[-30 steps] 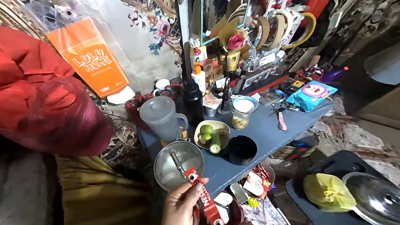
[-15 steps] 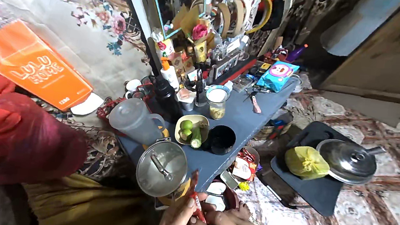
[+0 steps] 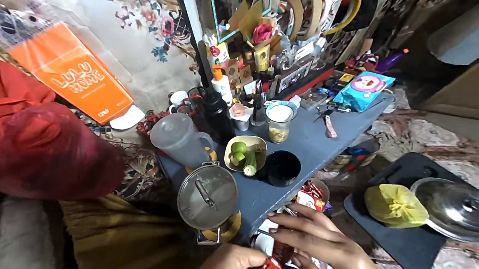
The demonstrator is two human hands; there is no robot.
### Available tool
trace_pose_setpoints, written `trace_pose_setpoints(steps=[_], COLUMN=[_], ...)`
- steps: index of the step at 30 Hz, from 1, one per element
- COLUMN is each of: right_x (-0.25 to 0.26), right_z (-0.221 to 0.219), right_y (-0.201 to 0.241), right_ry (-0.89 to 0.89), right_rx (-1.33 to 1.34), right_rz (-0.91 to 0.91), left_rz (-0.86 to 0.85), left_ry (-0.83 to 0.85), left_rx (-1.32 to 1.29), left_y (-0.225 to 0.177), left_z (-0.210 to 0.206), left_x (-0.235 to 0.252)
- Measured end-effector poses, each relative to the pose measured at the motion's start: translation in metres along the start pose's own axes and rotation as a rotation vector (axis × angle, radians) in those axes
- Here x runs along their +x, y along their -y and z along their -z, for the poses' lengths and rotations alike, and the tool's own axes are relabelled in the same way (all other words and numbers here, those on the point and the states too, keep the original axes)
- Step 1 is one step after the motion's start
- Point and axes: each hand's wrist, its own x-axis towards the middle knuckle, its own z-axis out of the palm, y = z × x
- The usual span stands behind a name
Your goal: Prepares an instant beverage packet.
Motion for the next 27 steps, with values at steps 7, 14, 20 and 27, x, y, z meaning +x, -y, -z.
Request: trace_pose_setpoints(steps=[7,14,20,27], right_x=[-0.001,-0.002,-0.005,-0.012], right_z=[0.002,0.002,0.006,0.008], right_y=[-0.006,-0.007,-0.008,-0.007], right_ry=[0.372,0.478,0.477,0.428], right_rx=[0.08,0.207,0.232,0.24], right_rz=[-0.038,-0.208,-0.247,-0.269], left_rz=[0.117,0.114,0.093,0.117], left_ry=[0.048,-0.004,-0.103,-0.026], left_rx=[0.184,0.127,0.068,-0.02], left_y=[-0.008,0.003,0.011,0.011], left_z=[-0.006,-0.015,-0.023,-0.024], left_x=[-0.003,-0.009,-0.01,-0.007])
